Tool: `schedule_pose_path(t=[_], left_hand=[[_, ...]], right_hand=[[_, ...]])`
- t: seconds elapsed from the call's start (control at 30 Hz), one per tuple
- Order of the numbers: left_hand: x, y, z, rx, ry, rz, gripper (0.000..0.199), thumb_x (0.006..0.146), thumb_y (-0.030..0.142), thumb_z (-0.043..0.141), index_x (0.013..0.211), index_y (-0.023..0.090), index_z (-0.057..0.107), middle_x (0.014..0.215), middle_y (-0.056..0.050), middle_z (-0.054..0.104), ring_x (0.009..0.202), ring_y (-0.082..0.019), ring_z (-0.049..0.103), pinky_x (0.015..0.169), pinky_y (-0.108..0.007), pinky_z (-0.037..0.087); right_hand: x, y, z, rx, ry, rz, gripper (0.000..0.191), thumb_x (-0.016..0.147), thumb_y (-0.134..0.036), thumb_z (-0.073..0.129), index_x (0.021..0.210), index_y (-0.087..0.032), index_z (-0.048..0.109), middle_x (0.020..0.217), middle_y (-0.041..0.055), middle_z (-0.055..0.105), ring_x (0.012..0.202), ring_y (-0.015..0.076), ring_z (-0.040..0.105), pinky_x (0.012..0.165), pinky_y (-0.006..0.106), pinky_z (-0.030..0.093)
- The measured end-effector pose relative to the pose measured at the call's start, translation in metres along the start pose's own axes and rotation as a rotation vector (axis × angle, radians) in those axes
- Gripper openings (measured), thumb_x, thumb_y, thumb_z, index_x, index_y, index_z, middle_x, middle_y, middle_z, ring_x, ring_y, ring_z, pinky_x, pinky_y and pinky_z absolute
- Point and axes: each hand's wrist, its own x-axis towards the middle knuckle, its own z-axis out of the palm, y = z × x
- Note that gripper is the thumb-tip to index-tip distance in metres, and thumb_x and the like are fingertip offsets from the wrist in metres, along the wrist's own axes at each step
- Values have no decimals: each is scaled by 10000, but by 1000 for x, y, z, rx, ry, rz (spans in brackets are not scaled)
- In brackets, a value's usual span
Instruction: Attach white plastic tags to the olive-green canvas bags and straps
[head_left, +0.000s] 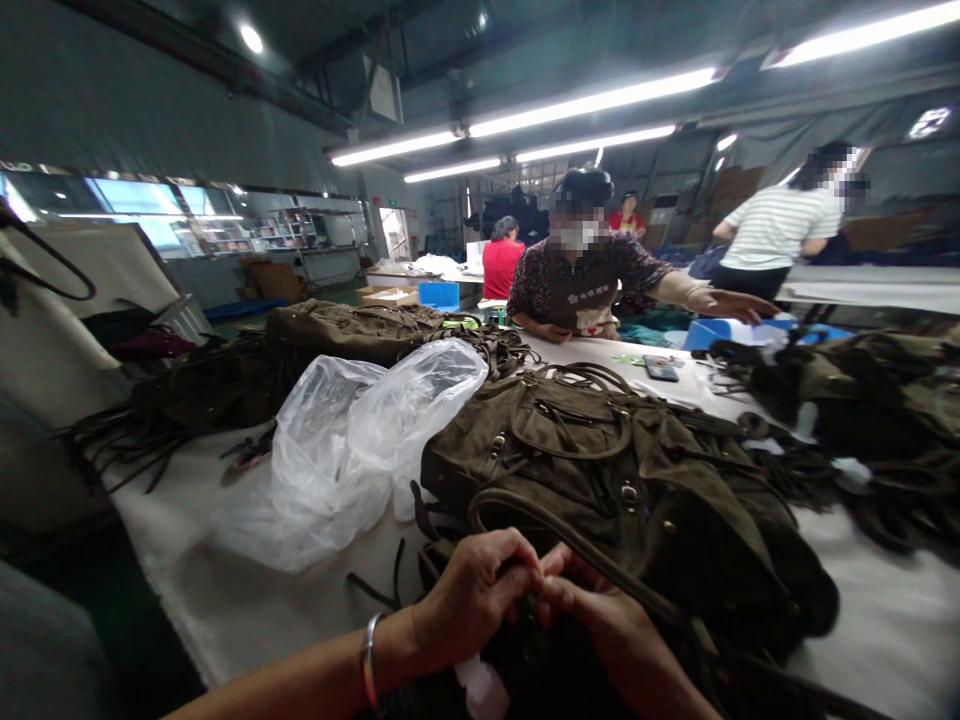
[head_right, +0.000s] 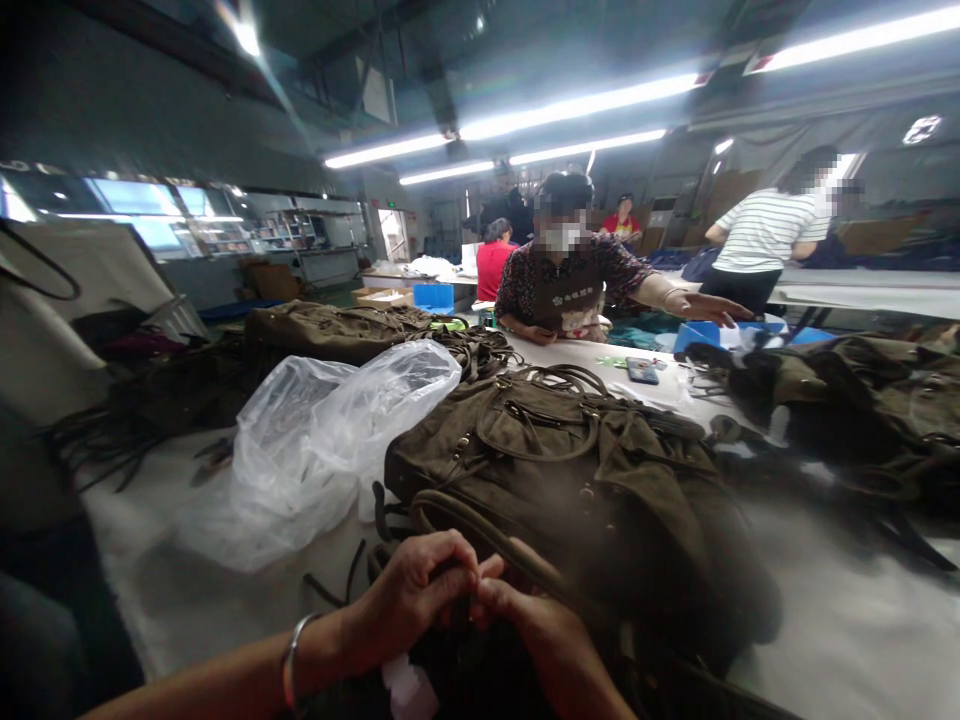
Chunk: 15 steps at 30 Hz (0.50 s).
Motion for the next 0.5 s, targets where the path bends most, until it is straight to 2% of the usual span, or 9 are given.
schedule_pose_path(t=[0.33,0.43,0.5], left_hand=[[5,-3,1,42,-24,2,177,950,280,522,839,168,602,713,-30,684,561,-115,542,515,-214,372],[6,-3,-2,-1,-34,-49,158,950,280,501,915,166,605,713,-27,672,552,-124,548,487,-210,382],[0,2,-10,15,-46,-37,174,942,253,501,1029,162,621,812,-39,683,613,-138,589,531,-224,440]], right_hand=[[0,3,2,18,42,59,327,730,-467,827,760,-172,689,627,4,665,609,163,602,646,297,463],[2,4,2,-52,81,11,348,750,-495,809,787,-171,687,635,6,666,629,166,607,663,297,464],[2,5,4,-107,111,-14,357,780,-512,782,831,-173,682,668,9,678,650,165,617,684,297,470]])
